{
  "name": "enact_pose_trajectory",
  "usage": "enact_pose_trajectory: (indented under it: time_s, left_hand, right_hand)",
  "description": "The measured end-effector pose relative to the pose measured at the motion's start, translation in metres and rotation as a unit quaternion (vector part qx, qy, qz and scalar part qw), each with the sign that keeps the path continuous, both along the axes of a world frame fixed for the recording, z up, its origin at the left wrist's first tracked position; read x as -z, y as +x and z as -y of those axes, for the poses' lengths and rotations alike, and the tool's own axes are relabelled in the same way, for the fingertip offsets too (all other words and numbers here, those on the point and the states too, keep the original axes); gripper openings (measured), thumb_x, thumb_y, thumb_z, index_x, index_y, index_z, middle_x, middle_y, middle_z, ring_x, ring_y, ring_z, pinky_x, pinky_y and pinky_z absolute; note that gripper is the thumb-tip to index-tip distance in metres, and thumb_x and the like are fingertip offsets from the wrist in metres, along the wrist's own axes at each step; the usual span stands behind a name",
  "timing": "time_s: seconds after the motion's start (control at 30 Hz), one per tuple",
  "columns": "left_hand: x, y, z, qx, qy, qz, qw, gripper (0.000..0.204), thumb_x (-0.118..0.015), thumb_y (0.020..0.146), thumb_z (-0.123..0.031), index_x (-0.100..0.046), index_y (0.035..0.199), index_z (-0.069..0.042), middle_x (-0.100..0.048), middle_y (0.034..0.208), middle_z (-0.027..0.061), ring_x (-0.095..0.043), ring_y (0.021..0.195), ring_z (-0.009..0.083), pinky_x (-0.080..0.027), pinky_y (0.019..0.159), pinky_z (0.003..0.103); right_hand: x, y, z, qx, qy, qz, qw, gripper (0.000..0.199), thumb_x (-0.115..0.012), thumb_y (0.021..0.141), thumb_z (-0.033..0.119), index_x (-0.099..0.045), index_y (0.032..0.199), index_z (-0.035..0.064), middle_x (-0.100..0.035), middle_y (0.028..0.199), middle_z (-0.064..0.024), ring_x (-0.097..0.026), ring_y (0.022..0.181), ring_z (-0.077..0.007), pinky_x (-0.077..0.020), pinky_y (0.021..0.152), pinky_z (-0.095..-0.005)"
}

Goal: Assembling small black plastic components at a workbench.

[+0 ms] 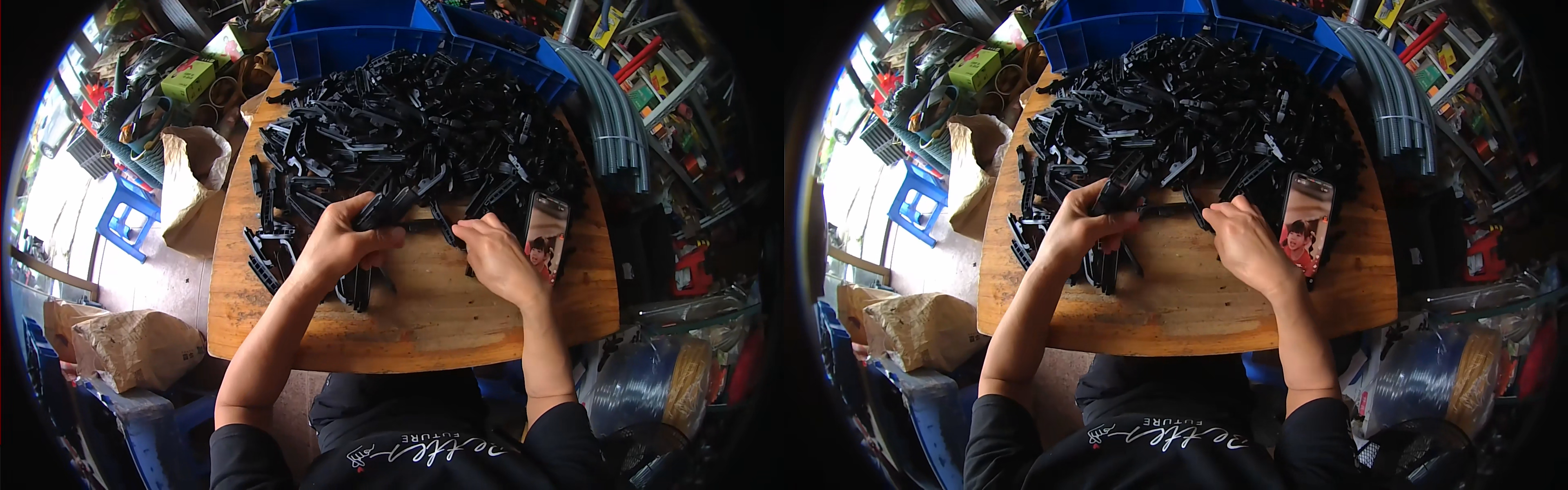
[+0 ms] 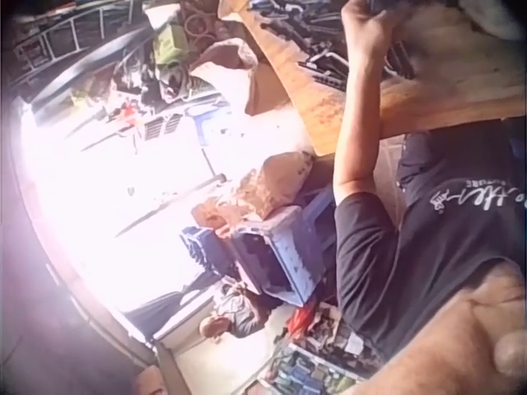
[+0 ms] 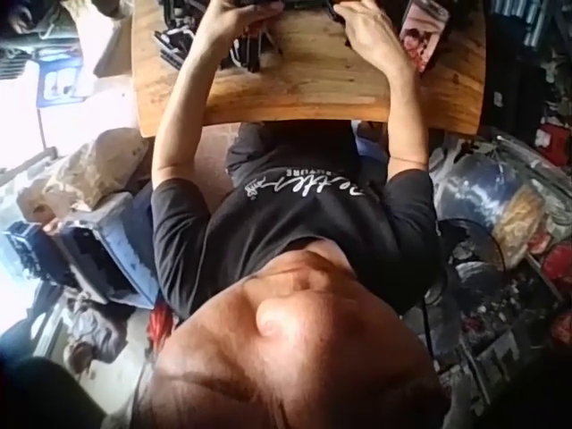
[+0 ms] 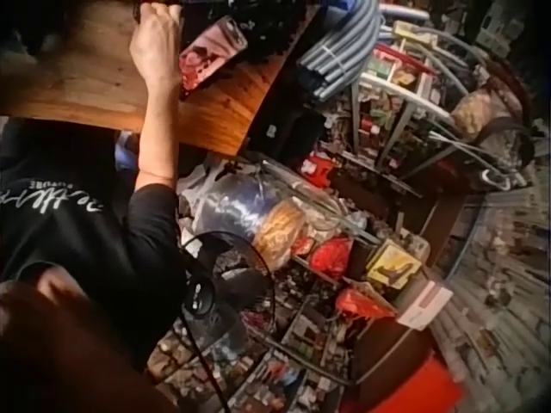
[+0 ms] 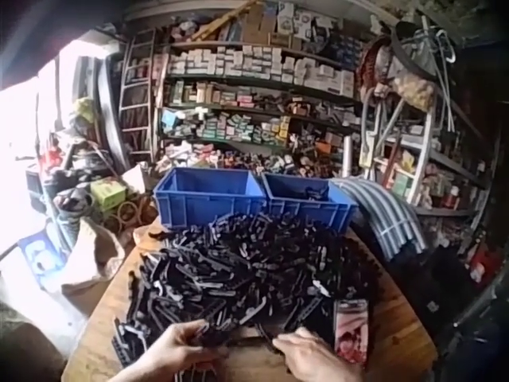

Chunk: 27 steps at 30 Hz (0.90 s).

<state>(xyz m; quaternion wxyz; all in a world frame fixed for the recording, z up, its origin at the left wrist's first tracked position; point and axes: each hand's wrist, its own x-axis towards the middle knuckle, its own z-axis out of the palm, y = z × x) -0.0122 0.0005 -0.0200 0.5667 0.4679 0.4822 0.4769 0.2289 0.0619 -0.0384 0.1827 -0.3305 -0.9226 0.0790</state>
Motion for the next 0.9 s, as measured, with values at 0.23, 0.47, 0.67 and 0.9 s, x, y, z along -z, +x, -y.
enact_pose_trajectory:
  time_s: [0.23, 0.47, 0.67, 0.9]
  left_hand:
    - [0.003, 0.006, -0.002, 0.013, -0.046, 0.057, 0.997, 0.015, -0.067, 0.077, -0.007, -0.064, 0.091, -0.002, -0.065, 0.07, 0.0042, -0.054, 0.053, 0.0071, -0.042, 0.049, 0.021]
    - [0.008, 0.016, 0.005, -0.009, -0.039, 0.035, 0.999, 0.019, -0.068, 0.076, -0.004, -0.064, 0.094, 0.0, -0.067, 0.076, 0.0062, -0.055, 0.056, 0.0075, -0.045, 0.054, 0.022]
    - [0.006, 0.025, 0.006, -0.014, -0.047, 0.067, 0.997, 0.014, -0.068, 0.075, -0.004, -0.064, 0.088, 0.0, -0.064, 0.07, 0.0051, -0.055, 0.055, 0.0084, -0.044, 0.053, 0.022]
    - [0.004, 0.024, 0.006, -0.018, -0.044, -0.008, 0.999, 0.012, -0.07, 0.074, -0.007, -0.063, 0.083, -0.003, -0.05, 0.057, -0.0021, -0.045, 0.051, 0.0056, -0.035, 0.049, 0.021]
  right_hand:
    - [-0.006, -0.007, -0.005, -0.01, 0.014, 0.039, 0.999, 0.021, -0.069, 0.068, -0.001, -0.06, 0.087, -0.0018, -0.059, 0.091, -0.0098, -0.055, 0.088, -0.0266, -0.0458, 0.075, -0.0333]
    - [-0.032, -0.02, 0.026, -0.031, -0.283, -0.402, 0.87, 0.016, -0.061, 0.087, 0.01, -0.056, 0.096, -0.0018, -0.059, 0.086, -0.0055, -0.054, 0.073, -0.0099, -0.044, 0.065, -0.0197]
    - [-0.031, -0.023, 0.031, 0.013, -0.388, -0.429, 0.815, 0.029, -0.049, 0.094, 0.013, -0.039, 0.118, 0.0004, -0.056, 0.09, -0.0045, -0.054, 0.08, -0.0098, -0.048, 0.069, -0.0227]
    - [-0.023, -0.018, 0.035, 0.021, -0.34, -0.322, 0.884, 0.026, -0.057, 0.088, 0.005, -0.052, 0.113, 0.0, -0.054, 0.096, -0.0033, -0.05, 0.079, -0.0064, -0.0447, 0.068, -0.0196]
